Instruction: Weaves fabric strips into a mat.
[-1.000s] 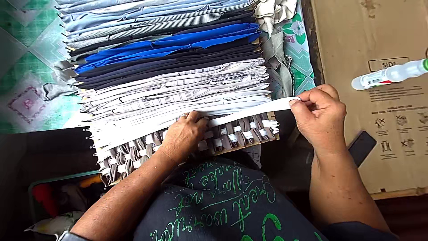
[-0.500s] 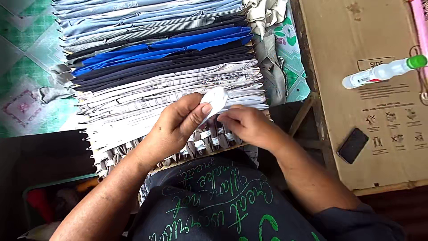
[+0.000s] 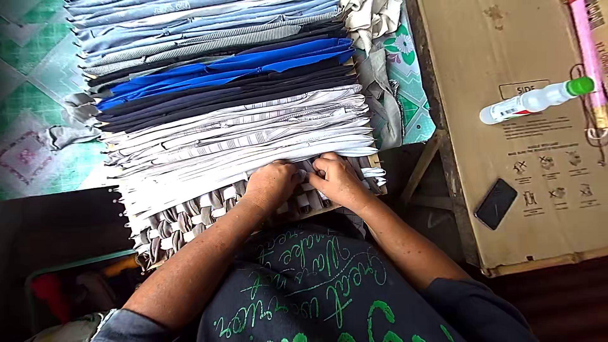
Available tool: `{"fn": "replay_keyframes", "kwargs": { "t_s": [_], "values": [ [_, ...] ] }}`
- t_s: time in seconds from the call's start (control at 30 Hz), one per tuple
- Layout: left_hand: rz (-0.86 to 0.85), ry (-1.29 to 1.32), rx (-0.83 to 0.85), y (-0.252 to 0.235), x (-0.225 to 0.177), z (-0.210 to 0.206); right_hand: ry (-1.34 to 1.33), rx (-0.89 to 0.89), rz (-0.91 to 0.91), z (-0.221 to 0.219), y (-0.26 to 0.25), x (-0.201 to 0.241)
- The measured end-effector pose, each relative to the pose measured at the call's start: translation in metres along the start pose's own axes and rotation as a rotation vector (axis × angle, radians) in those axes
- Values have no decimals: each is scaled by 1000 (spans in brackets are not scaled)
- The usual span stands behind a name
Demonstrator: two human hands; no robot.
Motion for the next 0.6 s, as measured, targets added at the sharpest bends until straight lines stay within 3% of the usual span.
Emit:
{"fn": "replay_keyframes", "kwargs": {
  "t_s": [0.17,0.37,0.6],
  "values": [
    [166,-89,109,-12,-5,0,-53,20,22,1,1,1],
    [162,698,79,-7,4,0,100,1,206,0,21,10],
    [120,959,38,-9,9,-1,-123,-81,59,18,13,-7]
  ]
}}
Point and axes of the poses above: each hand's wrist, its own y-axis away from the middle knuckle, its own z-axis out of the back of the hand, x = y × z, the point moved 7 cm from there along -y, towards the middle knuckle, and after that the axes turned 2 degrees about -y, right-handed, at the moved point
